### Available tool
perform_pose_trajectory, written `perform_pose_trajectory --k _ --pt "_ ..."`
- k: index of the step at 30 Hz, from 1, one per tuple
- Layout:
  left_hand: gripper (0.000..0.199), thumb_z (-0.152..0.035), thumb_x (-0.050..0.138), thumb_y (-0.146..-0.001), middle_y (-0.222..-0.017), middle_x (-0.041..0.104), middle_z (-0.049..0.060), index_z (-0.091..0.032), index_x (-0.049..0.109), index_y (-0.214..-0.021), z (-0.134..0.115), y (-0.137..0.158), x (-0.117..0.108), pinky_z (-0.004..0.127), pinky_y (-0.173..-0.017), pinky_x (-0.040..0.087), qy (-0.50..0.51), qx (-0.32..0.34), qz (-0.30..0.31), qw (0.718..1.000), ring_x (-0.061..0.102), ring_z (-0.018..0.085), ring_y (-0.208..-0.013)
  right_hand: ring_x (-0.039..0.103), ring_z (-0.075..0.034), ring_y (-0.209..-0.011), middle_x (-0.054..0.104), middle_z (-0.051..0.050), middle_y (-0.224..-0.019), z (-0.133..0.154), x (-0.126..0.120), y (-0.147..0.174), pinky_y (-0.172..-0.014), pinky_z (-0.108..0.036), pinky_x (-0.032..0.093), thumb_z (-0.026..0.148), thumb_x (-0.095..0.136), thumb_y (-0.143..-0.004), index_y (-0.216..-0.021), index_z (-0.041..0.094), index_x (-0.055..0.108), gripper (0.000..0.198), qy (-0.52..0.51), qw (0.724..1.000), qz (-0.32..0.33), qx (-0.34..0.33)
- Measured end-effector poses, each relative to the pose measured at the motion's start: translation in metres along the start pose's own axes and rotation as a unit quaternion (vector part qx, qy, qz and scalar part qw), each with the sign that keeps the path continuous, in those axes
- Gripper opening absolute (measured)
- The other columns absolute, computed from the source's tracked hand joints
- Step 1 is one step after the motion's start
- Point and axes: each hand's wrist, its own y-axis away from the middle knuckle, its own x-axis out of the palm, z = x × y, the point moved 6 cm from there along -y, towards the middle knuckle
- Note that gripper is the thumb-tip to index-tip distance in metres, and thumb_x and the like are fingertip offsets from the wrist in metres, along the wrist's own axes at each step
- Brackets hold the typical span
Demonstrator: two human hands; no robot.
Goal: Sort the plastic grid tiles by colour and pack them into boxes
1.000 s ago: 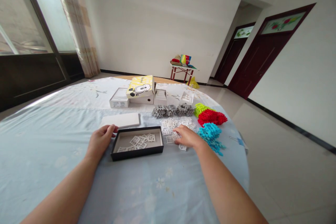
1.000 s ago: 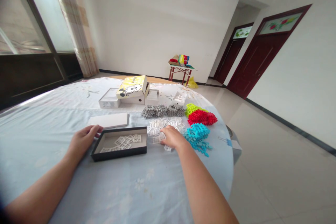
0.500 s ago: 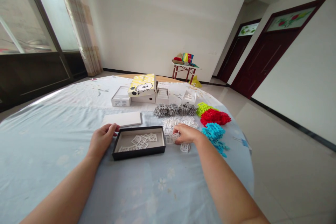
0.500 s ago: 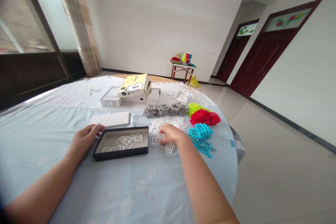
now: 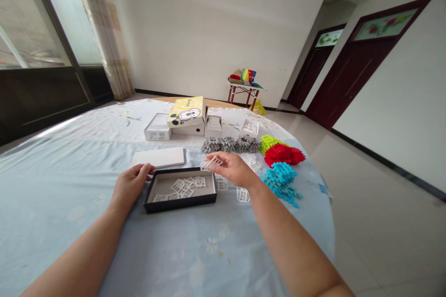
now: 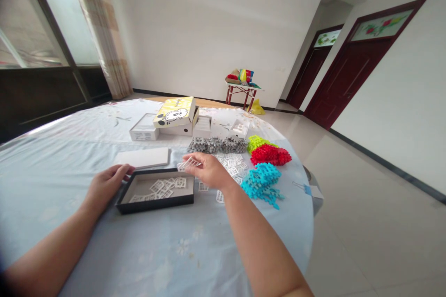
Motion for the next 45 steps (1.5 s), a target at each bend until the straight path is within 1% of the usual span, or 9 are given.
perform_pose_trajectory --k 3,5,8,11,15,18,28,41,45 --pt "0.034 -0.048 0.045 -0.070 -0.060 0.064 -0.001 -0.020 0.065 -0.070 -0.001 0.001 -0.001 0.025 -0.058 0.048 -0.003 -0.004 -0.003 1.000 0.060 0.017 -0.058 0.057 -0.017 -0.101 0.060 -0.005 -0.113 0.002 0.005 0.000 -0.084 -0.032 0.047 0.030 0.060 -0.075 -0.115 0.023 0.055 0.041 -0.031 0.999 0.024 -0.010" --pt "0.035 -0.049 0.045 -0.070 -0.060 0.064 -0.001 -0.020 0.065 -0.070 -0.001 0.001 0.000 0.025 -0.057 0.048 -0.003 -0.007 -0.002 1.000 0.060 0.017 -0.058 0.058 -0.017 -0.098 0.062 -0.006 -0.111 -0.006 -0.007 0.000 -0.082 -0.032 0.047 0.029 0.059 -0.076 -0.114 0.022 0.056 0.038 0.004 1.000 -0.014 0.003" --pt "0.035 -0.049 0.045 -0.070 -0.062 0.064 -0.001 -0.020 0.065 -0.071 0.000 0.001 0.000 0.025 -0.058 0.048 -0.005 -0.010 0.004 1.000 0.060 0.017 -0.059 0.060 -0.016 -0.084 0.065 -0.006 -0.096 -0.026 -0.027 0.002 -0.076 -0.030 0.047 0.027 0.059 -0.075 -0.106 0.019 0.060 0.032 0.133 0.988 -0.067 0.046" --pt "0.036 -0.049 0.045 -0.070 -0.062 0.065 0.000 -0.019 0.065 -0.072 -0.001 0.001 0.000 0.025 -0.059 0.047 -0.011 -0.012 0.005 1.000 0.060 0.018 -0.060 0.058 -0.017 -0.080 0.064 -0.005 -0.091 -0.050 -0.030 0.006 -0.076 -0.030 0.045 0.029 0.067 -0.068 -0.103 0.018 0.062 0.037 0.253 0.961 -0.021 0.106" --pt "0.036 -0.049 0.045 -0.070 -0.061 0.066 0.000 -0.019 0.066 -0.071 -0.004 0.002 -0.001 0.026 -0.058 0.047 -0.019 -0.009 0.000 1.000 0.061 0.019 -0.060 0.052 -0.022 -0.100 0.057 -0.007 -0.106 -0.072 -0.017 0.010 -0.085 -0.031 0.039 0.035 0.077 -0.054 -0.111 0.022 0.059 0.061 0.308 0.942 0.060 0.118" --pt "0.036 -0.049 0.045 -0.069 -0.062 0.066 0.000 -0.020 0.066 -0.070 -0.006 0.002 -0.002 0.026 -0.057 0.048 -0.018 -0.002 -0.003 1.000 0.061 0.019 -0.060 0.049 -0.024 -0.105 0.053 -0.008 -0.109 -0.078 -0.011 0.010 -0.088 -0.031 0.037 0.038 0.077 -0.052 -0.113 0.022 0.058 0.065 0.320 0.937 0.076 0.116" --pt "0.037 -0.050 0.044 -0.071 -0.062 0.066 0.000 -0.020 0.066 -0.073 0.000 0.000 -0.001 0.025 -0.058 0.047 -0.027 0.002 0.003 1.000 0.061 0.018 -0.061 0.053 -0.022 -0.093 0.056 -0.008 -0.100 -0.085 -0.009 0.009 -0.080 -0.029 0.040 0.042 0.074 -0.056 -0.105 0.019 0.061 0.056 0.311 0.937 0.094 0.130" --pt "0.038 -0.051 0.045 -0.071 -0.061 0.067 0.002 -0.019 0.067 -0.071 -0.002 0.001 -0.001 0.026 -0.058 0.047 -0.028 0.010 -0.001 1.000 0.061 0.020 -0.061 0.053 -0.018 -0.085 0.057 -0.004 -0.092 -0.083 -0.008 0.005 -0.073 -0.027 0.040 0.034 0.073 -0.058 -0.087 0.018 0.057 0.037 0.288 0.948 0.049 0.129" --pt "0.037 -0.050 0.045 -0.070 -0.059 0.066 0.001 -0.020 0.066 -0.068 -0.003 0.002 -0.002 0.026 -0.057 0.047 -0.023 0.010 -0.006 1.000 0.060 0.019 -0.058 0.056 -0.017 -0.081 0.060 -0.003 -0.090 -0.086 -0.004 0.004 -0.069 -0.026 0.041 0.030 0.071 -0.061 -0.097 0.019 0.056 0.040 0.261 0.954 0.021 0.147"
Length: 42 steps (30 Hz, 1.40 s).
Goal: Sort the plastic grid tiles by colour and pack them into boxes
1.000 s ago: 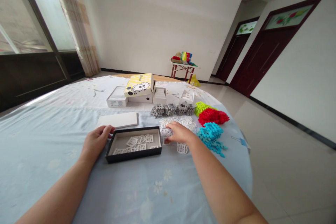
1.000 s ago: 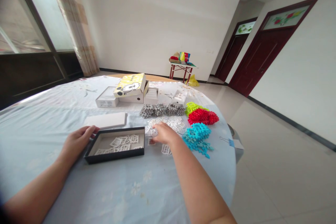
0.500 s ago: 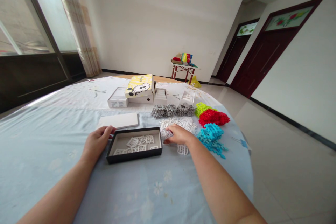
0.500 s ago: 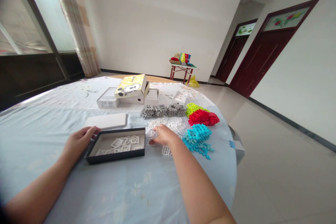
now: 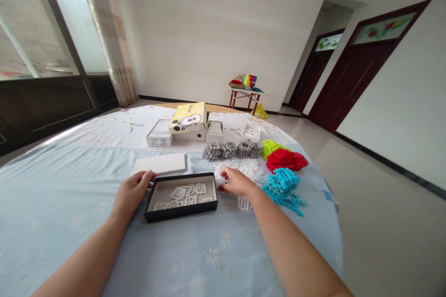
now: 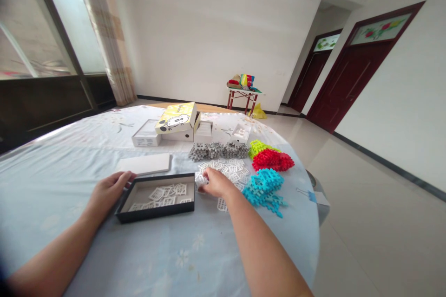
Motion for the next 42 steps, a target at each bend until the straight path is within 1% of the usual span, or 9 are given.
perform_pose_trajectory --k 4,10,18,21,24,27,32,36,42 --pt "0.037 -0.050 0.045 -0.069 -0.058 0.066 0.001 -0.020 0.066 -0.066 -0.001 0.000 -0.001 0.025 -0.056 0.047 0.001 0.007 0.000 1.000 0.060 0.019 -0.057 0.058 -0.017 -0.084 0.062 -0.004 -0.093 0.006 0.006 -0.002 -0.074 -0.026 0.042 0.026 0.064 -0.069 -0.108 0.022 0.055 0.041 -0.029 0.999 -0.026 -0.009" --pt "0.036 -0.049 0.046 -0.069 -0.059 0.066 0.001 -0.020 0.066 -0.067 -0.002 0.000 -0.002 0.025 -0.058 0.047 0.004 0.008 0.003 1.000 0.060 0.019 -0.059 0.058 -0.015 -0.078 0.063 -0.003 -0.082 0.011 0.003 -0.004 -0.072 -0.025 0.043 0.022 0.053 -0.076 -0.100 0.021 0.059 0.024 -0.046 0.995 -0.080 -0.021" --pt "0.037 -0.050 0.046 -0.068 -0.058 0.066 0.001 -0.020 0.067 -0.067 -0.003 0.000 -0.002 0.025 -0.056 0.047 0.009 0.008 -0.003 1.000 0.060 0.019 -0.056 0.057 -0.014 -0.074 0.064 -0.004 -0.086 0.025 -0.046 0.005 -0.069 -0.026 0.046 0.033 0.051 -0.080 -0.096 0.017 0.059 0.024 -0.159 0.963 -0.214 -0.042" --pt "0.036 -0.050 0.046 -0.068 -0.058 0.066 0.001 -0.020 0.067 -0.067 -0.002 0.000 -0.001 0.025 -0.056 0.047 0.009 0.007 -0.002 1.000 0.060 0.019 -0.056 0.058 -0.014 -0.073 0.065 -0.004 -0.087 0.049 -0.045 0.010 -0.067 -0.026 0.047 0.038 0.051 -0.081 -0.100 0.018 0.059 0.029 -0.208 0.954 -0.200 -0.078" --pt "0.035 -0.049 0.046 -0.068 -0.058 0.065 0.001 -0.020 0.066 -0.066 -0.002 0.000 -0.001 0.025 -0.056 0.047 0.010 0.005 -0.001 1.000 0.059 0.018 -0.057 0.060 -0.015 -0.079 0.065 -0.004 -0.095 0.074 -0.034 0.014 -0.070 -0.027 0.048 0.041 0.050 -0.082 -0.106 0.021 0.060 0.032 -0.221 0.957 -0.135 -0.127" --pt "0.035 -0.050 0.046 -0.068 -0.057 0.065 0.001 -0.020 0.066 -0.066 -0.002 0.001 -0.002 0.025 -0.055 0.046 0.014 0.001 -0.003 1.000 0.059 0.018 -0.056 0.059 -0.016 -0.092 0.064 -0.004 -0.105 0.082 -0.032 0.016 -0.078 -0.029 0.047 0.039 0.046 -0.085 -0.108 0.024 0.060 0.031 -0.191 0.961 -0.125 -0.158" --pt "0.036 -0.049 0.045 -0.069 -0.057 0.064 0.001 -0.019 0.065 -0.066 -0.003 0.001 0.000 0.024 -0.056 0.046 0.023 -0.002 0.004 1.000 0.059 0.018 -0.057 0.054 -0.018 -0.103 0.063 -0.006 -0.107 0.053 -0.035 0.007 -0.092 -0.033 0.039 0.022 0.045 -0.085 -0.105 0.021 0.062 0.026 -0.037 0.973 -0.195 -0.119" --pt "0.036 -0.049 0.045 -0.069 -0.057 0.064 0.001 -0.019 0.065 -0.067 -0.004 0.000 0.001 0.024 -0.056 0.045 0.021 -0.006 0.009 1.000 0.059 0.018 -0.057 0.049 -0.020 -0.108 0.060 -0.006 -0.113 0.035 -0.020 -0.003 -0.095 -0.033 0.034 0.020 0.049 -0.082 -0.108 0.020 0.061 0.029 0.087 0.981 -0.154 -0.083" --pt "0.037 -0.049 0.044 -0.069 -0.057 0.064 0.001 -0.019 0.065 -0.069 -0.002 0.000 0.002 0.025 -0.057 0.045 0.020 -0.007 0.010 1.000 0.059 0.018 -0.057 0.042 -0.022 -0.114 0.053 -0.003 -0.124 0.029 -0.003 -0.025 -0.094 -0.034 0.031 0.036 0.050 -0.083 -0.114 0.026 0.058 0.034 0.181 0.979 -0.084 -0.031"
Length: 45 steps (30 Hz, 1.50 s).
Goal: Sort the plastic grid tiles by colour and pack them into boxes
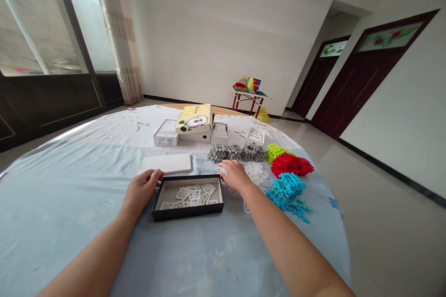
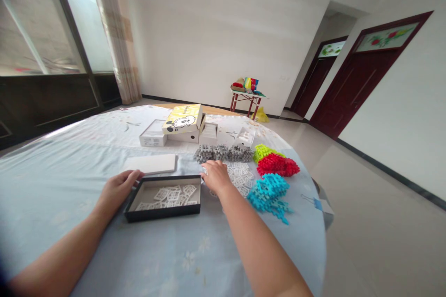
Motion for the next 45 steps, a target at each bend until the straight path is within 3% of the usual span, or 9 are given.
perform_pose_trajectory --k 7,15,20,24,30,37,45 --pt "0.036 -0.049 0.045 -0.067 -0.056 0.064 0.001 -0.019 0.065 -0.066 -0.004 0.003 -0.003 0.025 -0.056 0.046 0.020 0.003 -0.005 1.000 0.059 0.018 -0.056 0.040 -0.024 -0.116 0.051 -0.002 -0.127 -0.007 0.012 -0.002 -0.093 -0.038 0.027 0.038 0.049 -0.082 -0.112 0.031 0.058 0.033 0.043 0.995 0.085 0.001" --pt "0.036 -0.049 0.045 -0.068 -0.056 0.064 0.001 -0.019 0.066 -0.067 0.000 0.001 -0.001 0.024 -0.055 0.046 0.017 -0.002 -0.004 1.000 0.059 0.018 -0.056 0.041 -0.024 -0.117 0.053 -0.003 -0.125 -0.024 -0.008 0.033 -0.095 -0.041 0.026 0.037 0.054 -0.079 -0.108 0.029 0.061 0.031 0.012 0.996 0.087 0.005" --pt "0.035 -0.048 0.046 -0.070 -0.058 0.065 0.000 -0.019 0.066 -0.070 0.006 -0.002 0.002 0.023 -0.056 0.045 0.017 -0.001 -0.003 1.000 0.059 0.017 -0.057 0.037 -0.025 -0.121 0.045 -0.008 -0.132 -0.031 -0.020 0.034 -0.098 -0.041 0.026 0.037 0.053 -0.079 -0.125 0.025 0.049 0.047 0.011 0.999 0.026 0.038" --pt "0.035 -0.048 0.046 -0.070 -0.059 0.065 0.000 -0.019 0.065 -0.069 0.006 -0.001 0.001 0.023 -0.056 0.045 0.013 -0.004 0.000 1.000 0.059 0.017 -0.057 0.034 -0.030 -0.123 0.040 -0.013 -0.136 -0.036 -0.011 0.031 -0.097 -0.044 0.027 0.044 0.056 -0.076 -0.130 0.021 0.044 0.060 0.021 0.995 0.060 0.072" --pt "0.035 -0.048 0.045 -0.069 -0.058 0.065 0.000 -0.020 0.065 -0.068 0.003 0.000 -0.001 0.024 -0.056 0.045 0.015 0.000 -0.003 1.000 0.059 0.017 -0.056 0.044 -0.024 -0.113 0.054 -0.009 -0.120 -0.029 -0.009 0.032 -0.095 -0.034 0.033 0.035 0.057 -0.077 -0.117 0.020 0.057 0.043 -0.009 0.997 0.067 0.021" --pt "0.036 -0.049 0.045 -0.068 -0.058 0.065 0.000 -0.020 0.066 -0.068 0.003 0.001 -0.001 0.023 -0.055 0.046 0.013 -0.008 -0.006 1.000 0.059 0.017 -0.056 0.055 -0.020 -0.100 0.060 -0.009 -0.104 -0.026 -0.012 0.031 -0.088 -0.028 0.039 0.024 0.062 -0.072 -0.107 0.018 0.062 0.035 -0.055 0.996 0.063 0.007" --pt "0.036 -0.049 0.046 -0.067 -0.057 0.065 0.001 -0.020 0.066 -0.068 0.001 0.001 -0.002 0.024 -0.056 0.046 0.011 0.001 -0.010 1.000 0.060 0.018 -0.057 0.057 -0.019 -0.098 0.064 -0.007 -0.100 -0.032 -0.016 0.028 -0.088 -0.028 0.039 0.021 0.061 -0.073 -0.098 0.018 0.066 0.026 -0.094 0.995 0.030 0.015"
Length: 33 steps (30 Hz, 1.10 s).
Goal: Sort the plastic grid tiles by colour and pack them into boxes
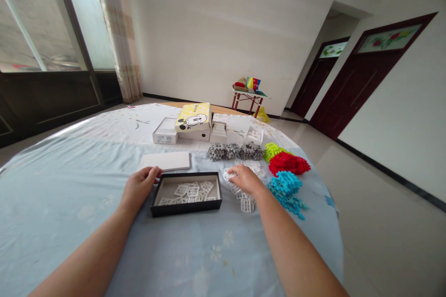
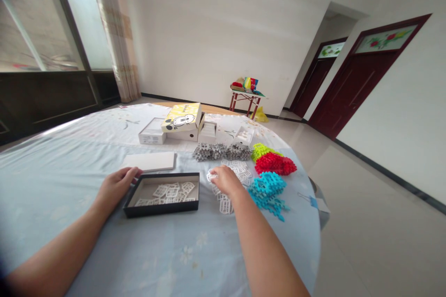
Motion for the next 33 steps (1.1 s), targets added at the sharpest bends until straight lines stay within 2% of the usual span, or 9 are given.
perform_pose_trajectory --k 3,9,15,20,22,25,27,30,33 --pt "0.036 -0.049 0.046 -0.068 -0.057 0.065 0.001 -0.020 0.066 -0.067 -0.002 0.001 -0.001 0.024 -0.056 0.046 0.002 -0.001 0.000 1.000 0.060 0.018 -0.057 0.057 -0.019 -0.096 0.064 -0.008 -0.098 -0.005 -0.009 -0.001 -0.088 -0.029 0.040 0.022 0.059 -0.074 -0.099 0.017 0.066 0.026 -0.021 0.999 -0.039 0.005" --pt "0.035 -0.049 0.046 -0.068 -0.058 0.066 0.001 -0.020 0.066 -0.068 -0.002 0.001 -0.001 0.024 -0.055 0.047 -0.004 -0.001 -0.003 1.000 0.060 0.018 -0.056 0.058 -0.016 -0.083 0.062 -0.006 -0.096 -0.013 -0.028 -0.003 -0.081 -0.029 0.044 0.023 0.057 -0.074 -0.101 0.019 0.064 0.028 -0.073 0.985 -0.158 0.016" --pt "0.035 -0.048 0.045 -0.069 -0.059 0.065 0.001 -0.019 0.066 -0.068 -0.002 0.001 0.000 0.024 -0.056 0.046 0.001 -0.007 0.001 1.000 0.060 0.017 -0.057 0.054 -0.014 -0.070 0.062 -0.005 -0.089 0.005 -0.040 0.000 -0.070 -0.027 0.047 0.034 0.059 -0.074 -0.101 0.017 0.064 0.032 -0.198 0.953 -0.227 -0.002" --pt "0.036 -0.048 0.045 -0.069 -0.058 0.065 0.001 -0.019 0.066 -0.069 -0.004 0.003 0.000 0.024 -0.056 0.046 -0.004 -0.004 0.005 1.000 0.060 0.017 -0.057 0.057 -0.014 -0.068 0.063 -0.004 -0.079 0.035 -0.023 -0.002 -0.065 -0.028 0.049 0.042 0.063 -0.071 -0.104 0.016 0.062 0.042 -0.326 0.931 -0.165 0.008" --pt "0.036 -0.049 0.045 -0.069 -0.059 0.065 0.001 -0.019 0.066 -0.069 -0.004 0.003 -0.001 0.024 -0.056 0.046 -0.005 -0.002 0.003 1.000 0.060 0.018 -0.057 0.060 -0.016 -0.080 0.065 -0.006 -0.092 0.050 -0.011 -0.003 -0.073 -0.030 0.050 0.040 0.066 -0.069 -0.108 0.017 0.060 0.045 -0.383 0.917 -0.113 -0.020" --pt "0.036 -0.049 0.045 -0.069 -0.059 0.066 0.001 -0.019 0.066 -0.069 -0.003 0.003 -0.001 0.024 -0.057 0.046 -0.009 -0.001 0.003 1.000 0.060 0.018 -0.057 0.057 -0.019 -0.102 0.058 -0.009 -0.118 0.070 0.005 -0.004 -0.087 -0.035 0.047 0.037 0.068 -0.068 -0.117 0.019 0.054 0.054 -0.460 0.884 -0.024 -0.077" --pt "0.036 -0.049 0.044 -0.069 -0.060 0.066 0.001 -0.019 0.066 -0.069 -0.003 0.003 0.000 0.025 -0.057 0.046 -0.011 0.000 0.004 1.000 0.060 0.018 -0.058 0.055 -0.020 -0.107 0.055 -0.009 -0.122 0.074 0.007 -0.003 -0.091 -0.037 0.045 0.036 0.066 -0.070 -0.118 0.020 0.052 0.053 -0.481 0.871 0.005 -0.096" --pt "0.037 -0.049 0.044 -0.069 -0.060 0.066 0.001 -0.019 0.066 -0.069 -0.003 0.002 0.000 0.025 -0.058 0.046 -0.013 0.004 0.003 1.000 0.060 0.018 -0.058 0.059 -0.018 -0.101 0.062 -0.008 -0.111 0.067 -0.001 -0.001 -0.089 -0.037 0.046 0.036 0.062 -0.075 -0.111 0.020 0.057 0.040 -0.451 0.888 -0.009 -0.088" --pt "0.037 -0.049 0.044 -0.069 -0.060 0.066 0.001 -0.019 0.066 -0.070 -0.002 0.001 0.000 0.025 -0.058 0.046 -0.014 0.005 0.004 1.000 0.060 0.018 -0.058 0.062 -0.017 -0.090 0.067 -0.006 -0.097 0.052 -0.020 0.004 -0.082 -0.034 0.049 0.035 0.059 -0.076 -0.105 0.019 0.061 0.033 -0.350 0.934 -0.039 -0.067"
